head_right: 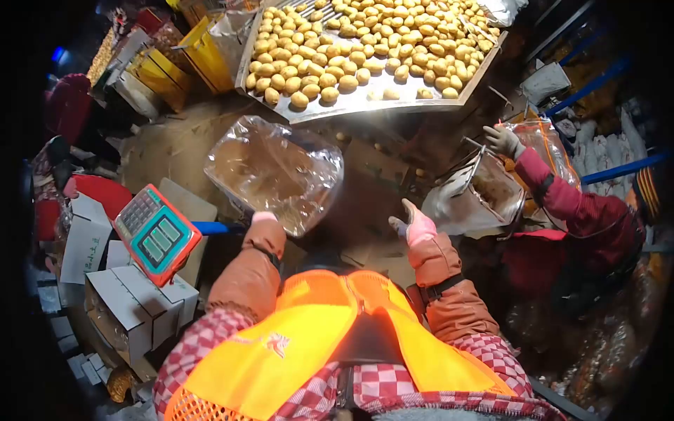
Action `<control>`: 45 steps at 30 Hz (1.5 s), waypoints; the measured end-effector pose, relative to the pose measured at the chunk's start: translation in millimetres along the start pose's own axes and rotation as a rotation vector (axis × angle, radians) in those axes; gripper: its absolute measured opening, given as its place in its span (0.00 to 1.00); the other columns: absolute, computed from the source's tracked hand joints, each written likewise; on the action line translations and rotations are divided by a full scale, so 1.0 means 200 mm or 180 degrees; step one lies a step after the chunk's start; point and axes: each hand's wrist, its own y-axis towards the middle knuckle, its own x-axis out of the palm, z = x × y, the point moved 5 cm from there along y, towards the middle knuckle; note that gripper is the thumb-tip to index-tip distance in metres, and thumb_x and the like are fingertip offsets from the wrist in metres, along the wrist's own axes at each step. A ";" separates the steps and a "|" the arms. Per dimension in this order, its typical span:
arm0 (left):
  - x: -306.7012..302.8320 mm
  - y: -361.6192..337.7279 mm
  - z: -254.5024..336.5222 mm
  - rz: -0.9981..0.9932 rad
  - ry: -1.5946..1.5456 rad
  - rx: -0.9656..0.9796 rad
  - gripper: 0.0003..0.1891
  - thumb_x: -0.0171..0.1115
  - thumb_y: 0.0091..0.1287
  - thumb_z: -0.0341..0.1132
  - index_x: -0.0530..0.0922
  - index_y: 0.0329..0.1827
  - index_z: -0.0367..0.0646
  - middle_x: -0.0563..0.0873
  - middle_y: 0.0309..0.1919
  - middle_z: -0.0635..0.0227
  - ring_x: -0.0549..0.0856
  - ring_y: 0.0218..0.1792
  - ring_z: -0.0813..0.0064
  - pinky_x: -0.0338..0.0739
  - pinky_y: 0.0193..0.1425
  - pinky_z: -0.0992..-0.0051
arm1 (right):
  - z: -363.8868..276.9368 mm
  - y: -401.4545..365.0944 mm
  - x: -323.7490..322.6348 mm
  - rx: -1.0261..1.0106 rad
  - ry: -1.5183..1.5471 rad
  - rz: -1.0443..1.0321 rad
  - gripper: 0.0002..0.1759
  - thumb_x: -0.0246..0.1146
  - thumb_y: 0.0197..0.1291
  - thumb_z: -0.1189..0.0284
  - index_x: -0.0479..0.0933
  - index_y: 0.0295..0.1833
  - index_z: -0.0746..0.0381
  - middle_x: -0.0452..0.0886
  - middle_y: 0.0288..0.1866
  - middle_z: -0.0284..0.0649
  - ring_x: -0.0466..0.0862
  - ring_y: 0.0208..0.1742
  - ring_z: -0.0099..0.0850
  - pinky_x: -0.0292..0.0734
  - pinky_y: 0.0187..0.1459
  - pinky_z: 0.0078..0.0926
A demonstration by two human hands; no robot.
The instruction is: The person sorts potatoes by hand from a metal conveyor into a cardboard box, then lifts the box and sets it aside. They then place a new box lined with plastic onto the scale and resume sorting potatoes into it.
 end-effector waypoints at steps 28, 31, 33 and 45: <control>-0.77 0.29 1.03 0.2460 -0.0810 -0.0350 0.26 0.60 0.71 0.49 0.74 0.69 0.48 0.84 0.56 0.49 0.84 0.57 0.52 0.75 0.64 0.61 | -0.70 2.12 -0.89 -0.1837 -0.0814 0.1049 0.34 0.73 0.55 0.62 0.74 0.68 0.51 0.70 0.70 0.55 0.70 0.70 0.53 0.71 0.67 0.49; -0.86 0.46 1.28 0.2371 -0.1282 0.0370 0.32 0.66 0.67 0.50 0.72 0.71 0.49 0.80 0.63 0.48 0.79 0.62 0.49 0.72 0.67 0.59 | -0.83 2.30 -0.92 -0.0995 -0.1255 0.1267 0.46 0.76 0.51 0.51 0.67 0.75 0.47 0.58 0.78 0.58 0.62 0.75 0.61 0.63 0.73 0.51; -0.99 0.53 1.50 0.2467 -0.1301 0.0509 0.36 0.68 0.64 0.54 0.69 0.73 0.51 0.78 0.64 0.45 0.77 0.64 0.46 0.71 0.68 0.58 | -0.93 2.39 -0.83 -0.0660 -0.1311 0.1156 0.46 0.75 0.51 0.47 0.67 0.75 0.46 0.54 0.80 0.58 0.60 0.76 0.63 0.62 0.74 0.51; -0.95 1.09 1.22 0.1861 -0.1738 0.1137 0.20 0.56 0.73 0.38 0.77 0.68 0.55 0.78 0.65 0.52 0.74 0.69 0.52 0.74 0.70 0.61 | -1.50 1.81 -0.09 -0.2576 -0.2086 -0.0652 0.26 0.68 0.56 0.57 0.76 0.61 0.46 0.73 0.69 0.38 0.65 0.71 0.58 0.67 0.67 0.58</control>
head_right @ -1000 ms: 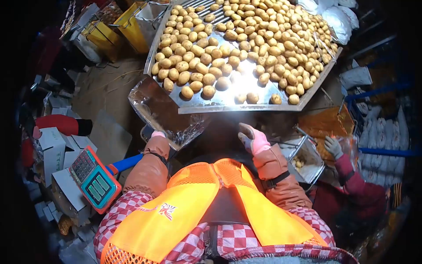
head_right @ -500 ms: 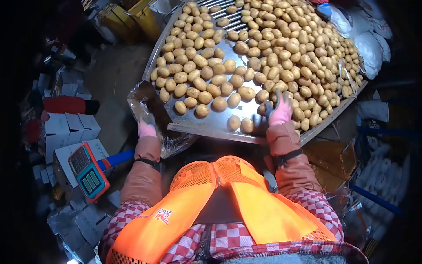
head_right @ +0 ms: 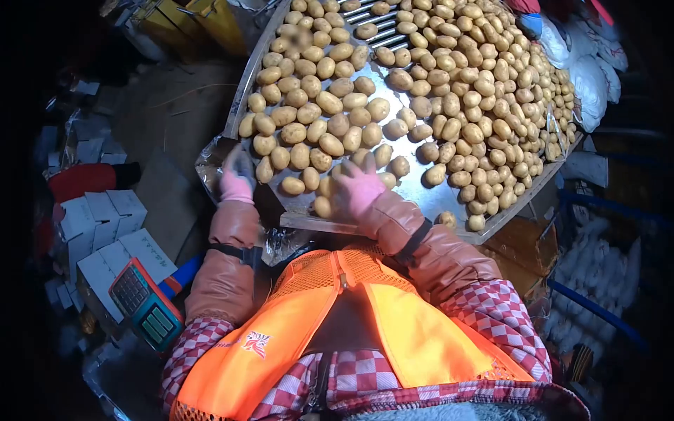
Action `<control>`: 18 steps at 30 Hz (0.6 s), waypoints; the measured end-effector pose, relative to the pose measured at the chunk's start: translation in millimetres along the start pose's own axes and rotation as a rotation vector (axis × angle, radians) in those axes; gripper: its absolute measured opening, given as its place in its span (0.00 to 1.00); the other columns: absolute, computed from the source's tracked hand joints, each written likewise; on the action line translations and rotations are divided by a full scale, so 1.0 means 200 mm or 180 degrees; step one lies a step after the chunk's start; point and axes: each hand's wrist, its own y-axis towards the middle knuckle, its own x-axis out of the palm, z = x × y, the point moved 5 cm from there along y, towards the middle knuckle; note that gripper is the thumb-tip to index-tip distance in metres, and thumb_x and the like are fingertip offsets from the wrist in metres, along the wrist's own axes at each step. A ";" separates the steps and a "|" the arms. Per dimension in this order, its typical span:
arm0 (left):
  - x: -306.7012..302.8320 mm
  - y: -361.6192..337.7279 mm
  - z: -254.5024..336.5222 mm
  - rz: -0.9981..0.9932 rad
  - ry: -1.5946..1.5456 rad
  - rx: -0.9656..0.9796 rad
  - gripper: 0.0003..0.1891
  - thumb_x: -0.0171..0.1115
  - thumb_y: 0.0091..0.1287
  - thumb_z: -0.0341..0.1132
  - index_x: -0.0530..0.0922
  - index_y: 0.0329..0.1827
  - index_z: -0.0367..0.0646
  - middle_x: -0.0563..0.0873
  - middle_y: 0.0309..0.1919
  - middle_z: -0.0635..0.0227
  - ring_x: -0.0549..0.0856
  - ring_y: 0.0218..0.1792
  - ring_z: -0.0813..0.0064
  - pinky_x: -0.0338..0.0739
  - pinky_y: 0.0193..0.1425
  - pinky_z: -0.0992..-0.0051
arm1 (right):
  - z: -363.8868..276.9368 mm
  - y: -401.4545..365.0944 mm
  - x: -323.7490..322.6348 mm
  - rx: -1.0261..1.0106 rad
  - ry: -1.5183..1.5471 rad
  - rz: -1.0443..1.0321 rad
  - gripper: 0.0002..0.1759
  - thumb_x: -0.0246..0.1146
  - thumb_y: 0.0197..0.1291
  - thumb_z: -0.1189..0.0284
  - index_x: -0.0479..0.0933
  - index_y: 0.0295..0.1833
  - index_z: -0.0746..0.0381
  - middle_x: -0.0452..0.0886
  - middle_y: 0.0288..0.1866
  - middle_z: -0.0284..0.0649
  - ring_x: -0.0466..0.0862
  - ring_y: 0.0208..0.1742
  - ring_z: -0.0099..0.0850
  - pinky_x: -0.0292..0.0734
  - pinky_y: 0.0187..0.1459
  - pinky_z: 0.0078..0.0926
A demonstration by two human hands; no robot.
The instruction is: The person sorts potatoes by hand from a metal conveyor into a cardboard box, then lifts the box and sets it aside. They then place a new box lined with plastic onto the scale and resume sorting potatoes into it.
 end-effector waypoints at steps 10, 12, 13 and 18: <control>0.13 0.54 -0.50 -0.1117 0.3401 0.0371 0.39 0.59 0.66 0.35 0.55 0.81 0.59 0.61 0.78 0.61 0.58 0.78 0.53 0.57 0.80 0.52 | 0.29 0.62 -0.29 0.0579 0.1402 0.0445 0.21 0.64 0.65 0.70 0.79 0.64 0.52 0.88 0.43 0.46 0.89 0.40 0.35 0.83 0.44 0.31; 0.03 0.44 -0.23 -0.1173 0.3216 0.0172 0.33 0.60 0.66 0.41 0.68 0.74 0.40 0.63 0.77 0.55 0.62 0.76 0.52 0.60 0.79 0.57 | 0.28 0.80 -0.19 -0.0049 0.1364 0.0852 0.25 0.61 0.66 0.73 0.75 0.68 0.52 0.86 0.51 0.49 0.88 0.46 0.35 0.83 0.47 0.31; -0.03 0.40 -0.10 -0.1197 0.2947 -0.0001 0.33 0.61 0.65 0.42 0.69 0.74 0.40 0.64 0.77 0.55 0.62 0.76 0.52 0.60 0.79 0.58 | 0.21 0.85 -0.16 0.0193 0.0974 0.0358 0.29 0.59 0.63 0.76 0.72 0.71 0.52 0.83 0.56 0.51 0.85 0.53 0.42 0.80 0.54 0.36; -0.10 0.28 0.14 -0.1571 0.3035 -0.0293 0.38 0.64 0.63 0.47 0.64 0.76 0.43 0.64 0.76 0.55 0.61 0.76 0.49 0.59 0.80 0.59 | 0.11 0.96 -0.04 0.0218 0.0235 -0.0120 0.33 0.58 0.57 0.80 0.70 0.71 0.52 0.79 0.61 0.52 0.79 0.61 0.52 0.76 0.62 0.42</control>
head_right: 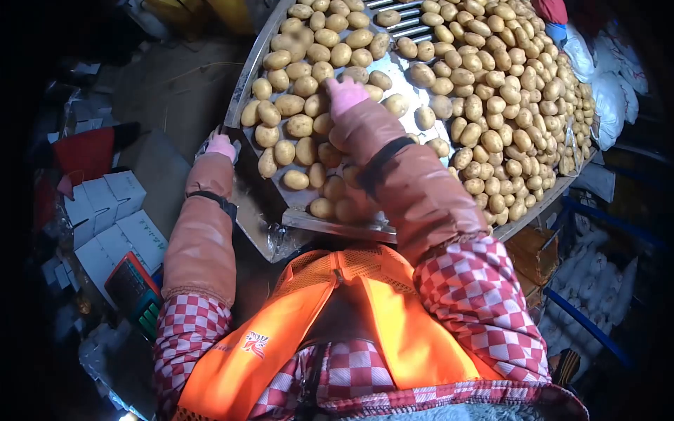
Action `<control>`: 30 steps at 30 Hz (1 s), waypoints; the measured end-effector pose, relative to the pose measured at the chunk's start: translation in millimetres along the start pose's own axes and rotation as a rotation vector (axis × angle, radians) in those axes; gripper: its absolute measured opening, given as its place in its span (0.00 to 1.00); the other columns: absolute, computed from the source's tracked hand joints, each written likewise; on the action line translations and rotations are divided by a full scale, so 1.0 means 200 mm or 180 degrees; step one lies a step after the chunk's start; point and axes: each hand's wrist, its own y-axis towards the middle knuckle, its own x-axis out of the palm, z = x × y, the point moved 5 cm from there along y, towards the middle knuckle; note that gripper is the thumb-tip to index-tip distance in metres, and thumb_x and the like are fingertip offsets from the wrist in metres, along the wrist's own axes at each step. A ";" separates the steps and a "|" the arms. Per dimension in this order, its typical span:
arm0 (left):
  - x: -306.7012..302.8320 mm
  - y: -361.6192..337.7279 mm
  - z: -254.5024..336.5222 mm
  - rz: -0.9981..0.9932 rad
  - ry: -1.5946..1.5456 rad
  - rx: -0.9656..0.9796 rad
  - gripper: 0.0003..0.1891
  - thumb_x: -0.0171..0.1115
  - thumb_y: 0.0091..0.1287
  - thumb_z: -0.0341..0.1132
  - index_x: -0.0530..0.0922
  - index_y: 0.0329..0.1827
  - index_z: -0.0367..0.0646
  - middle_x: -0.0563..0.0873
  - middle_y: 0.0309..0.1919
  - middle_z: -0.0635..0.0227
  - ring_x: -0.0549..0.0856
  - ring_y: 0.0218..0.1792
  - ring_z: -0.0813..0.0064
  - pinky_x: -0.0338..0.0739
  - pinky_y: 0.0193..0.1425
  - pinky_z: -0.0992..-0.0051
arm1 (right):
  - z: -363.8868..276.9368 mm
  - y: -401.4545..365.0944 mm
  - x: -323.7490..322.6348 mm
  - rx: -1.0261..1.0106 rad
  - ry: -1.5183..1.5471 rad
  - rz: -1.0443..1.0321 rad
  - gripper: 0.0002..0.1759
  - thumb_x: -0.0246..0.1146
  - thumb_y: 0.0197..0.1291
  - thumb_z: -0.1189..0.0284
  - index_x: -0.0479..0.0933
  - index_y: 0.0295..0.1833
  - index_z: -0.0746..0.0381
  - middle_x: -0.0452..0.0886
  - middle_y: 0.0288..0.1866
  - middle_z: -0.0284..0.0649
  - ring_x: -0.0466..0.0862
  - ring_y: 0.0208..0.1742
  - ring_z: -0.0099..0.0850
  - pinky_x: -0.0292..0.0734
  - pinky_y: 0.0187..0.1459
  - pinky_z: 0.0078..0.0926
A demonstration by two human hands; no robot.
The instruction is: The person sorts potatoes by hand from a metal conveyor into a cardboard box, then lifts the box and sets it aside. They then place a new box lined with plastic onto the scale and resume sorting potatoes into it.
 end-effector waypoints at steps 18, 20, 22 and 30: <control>0.09 0.02 -0.05 0.0128 -0.0286 0.0038 0.48 0.67 0.62 0.43 0.48 0.83 0.57 0.55 0.80 0.59 0.54 0.80 0.51 0.56 0.82 0.57 | -0.55 0.07 -0.08 -0.0590 0.0148 -0.0880 0.17 0.64 0.56 0.67 0.84 0.50 0.62 0.85 0.50 0.53 0.86 0.54 0.47 0.81 0.54 0.40; 0.05 0.01 -0.04 0.0163 -0.0378 0.0017 0.47 0.68 0.62 0.43 0.51 0.82 0.57 0.58 0.79 0.56 0.56 0.79 0.51 0.57 0.81 0.58 | -0.49 0.13 -0.03 -0.0953 0.0069 -0.0784 0.16 0.65 0.56 0.66 0.85 0.48 0.62 0.86 0.49 0.53 0.86 0.53 0.48 0.81 0.52 0.41; 0.03 -0.01 -0.02 -0.0016 -0.0454 -0.0121 0.45 0.69 0.61 0.43 0.55 0.81 0.55 0.62 0.77 0.53 0.58 0.78 0.52 0.58 0.80 0.61 | -0.37 0.23 0.08 -0.0707 0.0212 -0.0353 0.24 0.71 0.52 0.62 0.80 0.55 0.59 0.85 0.53 0.51 0.85 0.53 0.47 0.79 0.51 0.41; -0.12 -0.18 0.26 0.1505 -0.5424 -0.0524 0.27 0.65 0.70 0.37 0.70 0.71 0.44 0.82 0.58 0.59 0.82 0.54 0.66 0.79 0.54 0.68 | 0.28 -0.54 -0.07 -0.0598 0.3407 0.0105 0.15 0.60 0.67 0.68 0.79 0.58 0.57 0.82 0.50 0.44 0.81 0.50 0.41 0.76 0.53 0.35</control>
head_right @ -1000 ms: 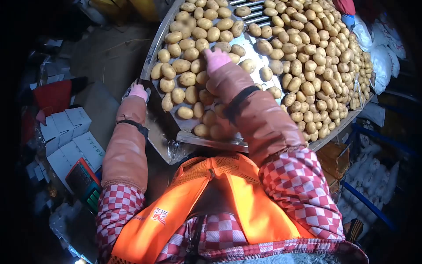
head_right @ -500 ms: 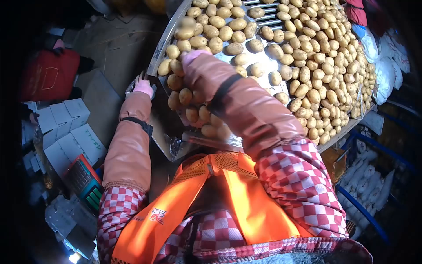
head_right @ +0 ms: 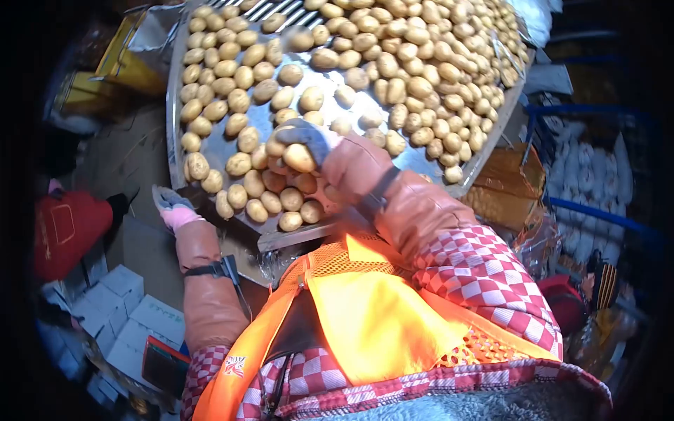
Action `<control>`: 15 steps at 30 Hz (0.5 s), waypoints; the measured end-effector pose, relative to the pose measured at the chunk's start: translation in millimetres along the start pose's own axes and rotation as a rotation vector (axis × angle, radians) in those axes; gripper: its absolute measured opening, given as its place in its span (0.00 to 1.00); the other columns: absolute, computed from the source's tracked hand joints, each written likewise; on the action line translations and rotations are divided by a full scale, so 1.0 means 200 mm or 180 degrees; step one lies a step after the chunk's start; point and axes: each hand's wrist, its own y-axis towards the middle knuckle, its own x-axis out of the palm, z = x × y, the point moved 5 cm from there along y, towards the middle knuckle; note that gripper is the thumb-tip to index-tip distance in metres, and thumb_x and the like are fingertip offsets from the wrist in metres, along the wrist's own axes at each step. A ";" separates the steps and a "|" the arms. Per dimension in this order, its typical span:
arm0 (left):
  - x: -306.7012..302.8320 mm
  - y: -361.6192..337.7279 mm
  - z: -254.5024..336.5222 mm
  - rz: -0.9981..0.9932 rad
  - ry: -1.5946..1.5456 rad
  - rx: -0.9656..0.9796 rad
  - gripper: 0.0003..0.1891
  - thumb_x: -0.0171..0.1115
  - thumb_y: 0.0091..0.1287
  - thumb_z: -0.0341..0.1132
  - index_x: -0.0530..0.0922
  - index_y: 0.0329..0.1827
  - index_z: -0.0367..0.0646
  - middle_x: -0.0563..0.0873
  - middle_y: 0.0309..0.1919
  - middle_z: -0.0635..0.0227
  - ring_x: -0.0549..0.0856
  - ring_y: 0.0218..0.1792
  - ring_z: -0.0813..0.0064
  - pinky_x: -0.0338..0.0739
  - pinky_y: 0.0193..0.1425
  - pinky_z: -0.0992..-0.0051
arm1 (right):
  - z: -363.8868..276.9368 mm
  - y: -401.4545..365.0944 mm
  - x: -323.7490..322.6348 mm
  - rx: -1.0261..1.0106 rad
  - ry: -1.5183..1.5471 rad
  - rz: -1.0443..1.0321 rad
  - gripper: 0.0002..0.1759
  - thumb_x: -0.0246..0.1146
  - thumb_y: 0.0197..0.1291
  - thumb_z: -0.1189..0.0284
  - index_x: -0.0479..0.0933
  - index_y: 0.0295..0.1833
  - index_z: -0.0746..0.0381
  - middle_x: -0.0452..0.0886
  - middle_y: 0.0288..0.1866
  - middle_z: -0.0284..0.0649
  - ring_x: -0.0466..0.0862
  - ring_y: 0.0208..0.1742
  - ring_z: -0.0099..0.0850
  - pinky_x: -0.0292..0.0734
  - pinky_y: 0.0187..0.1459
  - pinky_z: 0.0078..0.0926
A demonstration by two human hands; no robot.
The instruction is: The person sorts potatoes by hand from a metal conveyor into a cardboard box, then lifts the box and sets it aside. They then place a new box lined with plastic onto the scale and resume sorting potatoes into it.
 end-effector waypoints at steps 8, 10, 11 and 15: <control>0.79 -0.81 -0.03 -0.2049 0.5057 0.2077 0.37 0.63 0.64 0.57 0.64 0.77 0.70 0.66 0.76 0.66 0.58 0.78 0.56 0.45 0.73 0.27 | 0.19 -0.50 -0.23 0.1320 0.4300 0.1911 0.31 0.51 0.74 0.49 0.69 0.71 0.58 0.81 0.59 0.46 0.85 0.51 0.40 0.83 0.51 0.42; 0.77 -0.97 -0.13 -0.2178 0.4208 0.2208 0.39 0.65 0.62 0.60 0.66 0.77 0.61 0.67 0.75 0.65 0.60 0.77 0.55 0.45 0.76 0.33 | 0.19 -0.59 -0.26 0.1088 0.4390 0.1951 0.30 0.52 0.74 0.50 0.69 0.71 0.59 0.79 0.62 0.48 0.85 0.54 0.42 0.83 0.54 0.44; 0.75 -1.01 -0.17 -0.2306 0.3844 0.2151 0.40 0.68 0.62 0.59 0.69 0.74 0.49 0.66 0.76 0.58 0.62 0.76 0.49 0.49 0.78 0.39 | 0.20 -0.63 -0.28 0.0957 0.4294 0.1914 0.29 0.53 0.74 0.52 0.69 0.72 0.59 0.79 0.62 0.48 0.84 0.56 0.42 0.83 0.56 0.44; 0.91 -1.28 -0.05 -0.2059 0.4059 0.2490 0.41 0.72 0.58 0.53 0.68 0.75 0.55 0.66 0.76 0.61 0.61 0.76 0.46 0.51 0.75 0.35 | 0.22 -0.80 -0.33 0.0308 0.2483 0.1765 0.27 0.58 0.72 0.70 0.66 0.74 0.60 0.76 0.65 0.48 0.82 0.60 0.40 0.82 0.61 0.41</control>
